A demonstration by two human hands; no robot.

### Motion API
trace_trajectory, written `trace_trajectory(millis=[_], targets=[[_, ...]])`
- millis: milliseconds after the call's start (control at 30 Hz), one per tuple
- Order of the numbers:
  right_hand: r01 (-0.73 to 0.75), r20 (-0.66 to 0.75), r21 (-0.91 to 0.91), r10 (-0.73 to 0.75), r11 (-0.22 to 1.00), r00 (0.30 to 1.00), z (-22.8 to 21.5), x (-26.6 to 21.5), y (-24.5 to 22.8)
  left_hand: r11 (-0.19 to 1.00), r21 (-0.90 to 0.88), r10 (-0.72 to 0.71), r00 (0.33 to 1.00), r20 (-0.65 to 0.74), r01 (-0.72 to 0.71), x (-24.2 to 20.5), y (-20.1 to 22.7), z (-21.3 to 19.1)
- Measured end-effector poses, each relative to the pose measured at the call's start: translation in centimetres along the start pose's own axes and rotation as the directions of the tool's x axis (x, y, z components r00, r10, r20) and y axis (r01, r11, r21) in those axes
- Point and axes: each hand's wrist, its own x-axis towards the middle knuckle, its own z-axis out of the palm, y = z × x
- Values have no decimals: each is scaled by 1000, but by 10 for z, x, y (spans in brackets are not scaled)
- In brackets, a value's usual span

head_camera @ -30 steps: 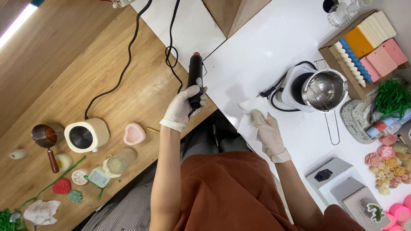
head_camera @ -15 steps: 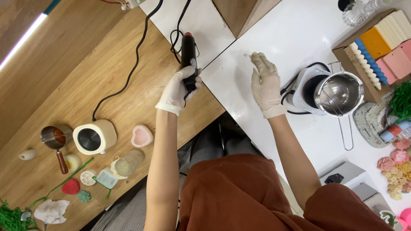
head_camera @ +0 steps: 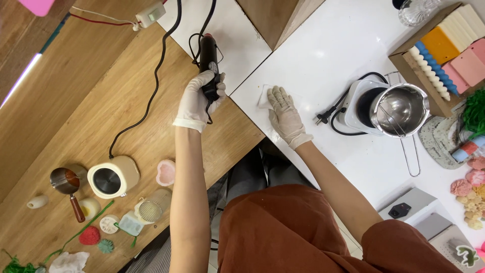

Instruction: Cleaning a heat gun and the workspace surface with a paper towel in a candle studio.

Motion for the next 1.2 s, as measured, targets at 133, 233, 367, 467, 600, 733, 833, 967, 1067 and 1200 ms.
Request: trace_trajectory(millis=[133, 233, 367, 467, 600, 733, 833, 967, 1067, 1200], targets=[[59, -20, 18, -58, 998, 998, -3, -1, -1, 1000, -12, -2, 1000, 29, 2, 2, 0, 6], [39, -12, 41, -39, 998, 999, -4, 0, -2, 1000, -15, 1, 999, 34, -1, -3, 2, 17], [10, 12, 32, -10, 999, 1000, -6, 1, -5, 1000, 24, 11, 1000, -24, -10, -5, 2, 24], [8, 21, 41, -9, 999, 1000, -7, 1, -5, 1000, 24, 3, 1000, -24, -3, -4, 0, 22], [24, 29, 17, -24, 1000, 999, -6, 1, -5, 1000, -1, -4, 1000, 11, 4, 0, -3, 12], [16, 49, 4, -16, 1000, 999, -7, 3, -7, 1000, 10, -9, 1000, -13, 9, -2, -2, 10], [24, 45, 8, -25, 1000, 999, -8, 2, -7, 1000, 16, 4, 1000, -3, -4, -3, -3, 10], [2, 57, 20, -3, 1000, 998, -9, 2, -8, 1000, -20, -8, 1000, 10, 9, 2, -6, 6], [-4, 61, 26, 2, 1000, 998, -9, 2, -9, 1000, -22, -15, 1000, 18, 15, 4, -8, 5], [9, 52, -7, -9, 1000, 999, -6, 0, -10, 1000, 1, -21, 999, 29, 21, 3, -9, 2]])
